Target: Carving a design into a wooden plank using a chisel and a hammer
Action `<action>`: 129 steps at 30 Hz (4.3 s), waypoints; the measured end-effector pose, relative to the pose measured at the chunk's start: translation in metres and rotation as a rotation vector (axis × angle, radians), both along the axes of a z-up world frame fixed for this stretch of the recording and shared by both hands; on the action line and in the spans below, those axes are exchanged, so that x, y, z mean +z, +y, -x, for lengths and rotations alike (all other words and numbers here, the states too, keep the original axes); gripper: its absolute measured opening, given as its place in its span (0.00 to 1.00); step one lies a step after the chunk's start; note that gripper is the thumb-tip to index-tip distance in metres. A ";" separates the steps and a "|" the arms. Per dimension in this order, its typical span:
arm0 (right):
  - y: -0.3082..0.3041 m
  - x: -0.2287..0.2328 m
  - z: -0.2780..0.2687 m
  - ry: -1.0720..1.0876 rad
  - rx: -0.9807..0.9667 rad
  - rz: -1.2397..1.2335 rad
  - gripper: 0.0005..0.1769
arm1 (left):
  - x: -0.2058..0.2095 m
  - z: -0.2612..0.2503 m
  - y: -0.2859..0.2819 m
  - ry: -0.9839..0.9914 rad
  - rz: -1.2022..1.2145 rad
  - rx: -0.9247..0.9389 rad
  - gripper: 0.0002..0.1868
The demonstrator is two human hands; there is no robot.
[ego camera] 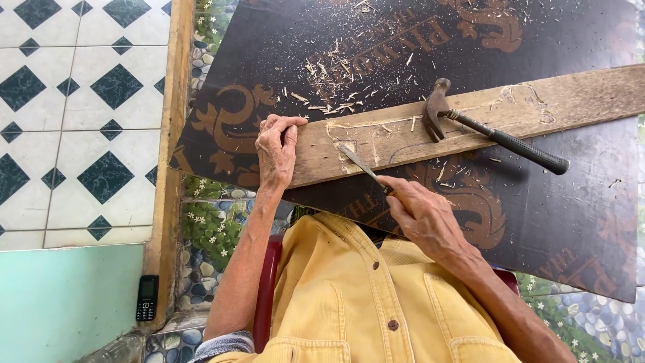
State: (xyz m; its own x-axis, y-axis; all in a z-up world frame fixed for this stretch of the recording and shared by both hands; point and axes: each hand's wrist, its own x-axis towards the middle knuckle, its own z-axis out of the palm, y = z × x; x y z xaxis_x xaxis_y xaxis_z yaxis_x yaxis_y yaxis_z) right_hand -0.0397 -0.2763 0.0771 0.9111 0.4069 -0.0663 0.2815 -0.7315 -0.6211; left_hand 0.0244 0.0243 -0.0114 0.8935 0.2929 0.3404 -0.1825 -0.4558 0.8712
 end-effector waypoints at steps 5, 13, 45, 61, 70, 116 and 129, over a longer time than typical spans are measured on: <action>-0.004 0.004 0.009 0.038 0.003 0.045 0.22 | -0.005 0.003 0.000 -0.002 -0.016 -0.003 0.12; 0.007 0.000 0.014 0.028 -0.030 -0.013 0.24 | -0.003 -0.001 0.001 -0.017 -0.028 -0.008 0.13; 0.024 0.004 0.016 -0.012 -0.019 -0.035 0.26 | -0.010 -0.005 0.002 -0.036 -0.064 -0.001 0.13; 0.008 -0.003 0.015 0.054 -0.002 0.014 0.26 | -0.006 -0.004 0.001 -0.008 -0.019 0.013 0.13; 0.016 -0.011 0.015 0.001 -0.009 0.032 0.26 | -0.002 -0.001 0.000 0.002 -0.030 0.021 0.13; -0.014 0.052 -0.050 0.174 -0.099 -0.010 0.21 | 0.006 -0.002 0.002 0.023 -0.028 -0.018 0.14; -0.041 0.030 -0.044 0.121 0.071 0.014 0.18 | 0.009 -0.001 0.001 0.015 -0.002 0.010 0.13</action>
